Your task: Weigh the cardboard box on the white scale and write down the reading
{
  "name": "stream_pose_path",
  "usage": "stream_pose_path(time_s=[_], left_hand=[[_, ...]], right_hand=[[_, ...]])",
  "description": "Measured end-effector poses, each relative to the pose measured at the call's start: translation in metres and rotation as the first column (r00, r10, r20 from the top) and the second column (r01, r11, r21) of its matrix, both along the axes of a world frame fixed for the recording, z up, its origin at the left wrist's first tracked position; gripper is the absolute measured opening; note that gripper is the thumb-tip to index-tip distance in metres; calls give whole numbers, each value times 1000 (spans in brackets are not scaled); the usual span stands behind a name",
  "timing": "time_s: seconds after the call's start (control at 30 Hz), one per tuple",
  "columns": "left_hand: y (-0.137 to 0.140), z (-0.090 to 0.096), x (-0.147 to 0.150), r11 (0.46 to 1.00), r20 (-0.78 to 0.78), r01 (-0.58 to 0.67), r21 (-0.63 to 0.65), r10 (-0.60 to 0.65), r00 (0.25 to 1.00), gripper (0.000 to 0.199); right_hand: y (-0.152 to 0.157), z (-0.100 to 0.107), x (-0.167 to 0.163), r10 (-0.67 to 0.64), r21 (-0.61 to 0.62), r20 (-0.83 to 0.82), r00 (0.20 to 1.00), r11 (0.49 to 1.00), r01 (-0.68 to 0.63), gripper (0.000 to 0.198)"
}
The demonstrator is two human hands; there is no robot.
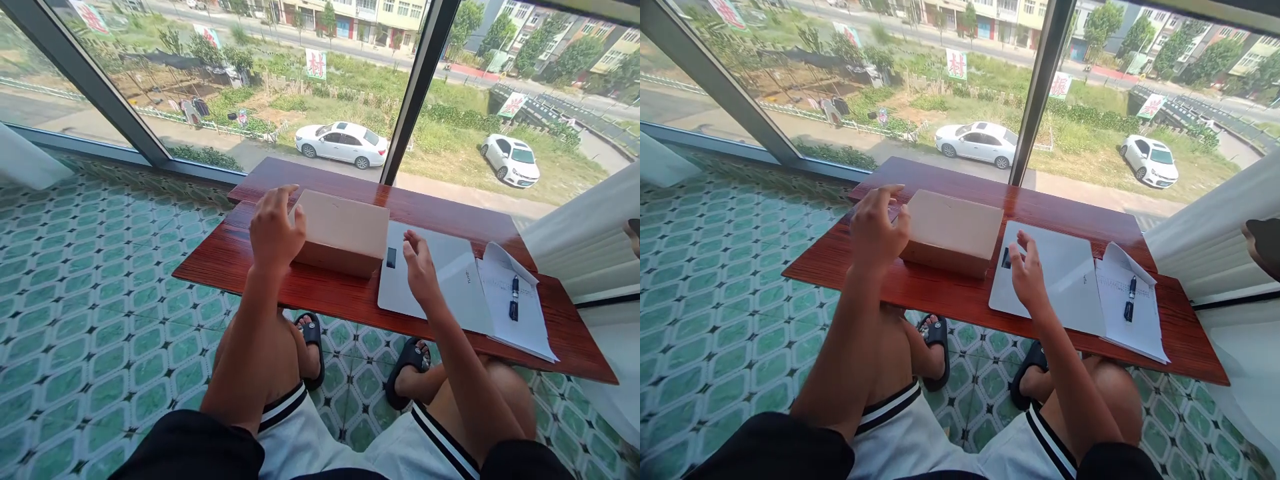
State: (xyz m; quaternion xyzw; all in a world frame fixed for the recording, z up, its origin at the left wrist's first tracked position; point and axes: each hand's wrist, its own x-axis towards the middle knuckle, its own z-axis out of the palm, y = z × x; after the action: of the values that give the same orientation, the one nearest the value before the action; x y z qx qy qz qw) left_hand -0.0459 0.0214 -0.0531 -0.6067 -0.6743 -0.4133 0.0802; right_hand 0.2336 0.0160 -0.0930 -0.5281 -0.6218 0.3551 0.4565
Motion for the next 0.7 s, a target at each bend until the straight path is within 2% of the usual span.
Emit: stream_pose_path(time_s=[0.13,0.3,0.53,0.63,0.7], left_hand=[[2,-3,0,991,26,-56,-120,59,998,44],[5,-12,-7,945,58,-106,-310,130,990,48],[11,-26,-14,950,47,-154,-273,173,984,41],[9,-22,-10,939,48,-187,-289,209,977,45],[7,-16,-7,914,45,-210,-346,240,970,48]], right_hand=[[-14,-3,-9,73,-21,-15,997,997,-73,76],[-25,-9,-9,128,-121,-23,991,984,-130,78],[-30,-10,-17,232,-115,-116,966,963,-245,77],[-30,-7,-21,264,-110,-138,955,954,-279,75],[-30,-5,-23,275,-92,-151,949,952,-291,74]])
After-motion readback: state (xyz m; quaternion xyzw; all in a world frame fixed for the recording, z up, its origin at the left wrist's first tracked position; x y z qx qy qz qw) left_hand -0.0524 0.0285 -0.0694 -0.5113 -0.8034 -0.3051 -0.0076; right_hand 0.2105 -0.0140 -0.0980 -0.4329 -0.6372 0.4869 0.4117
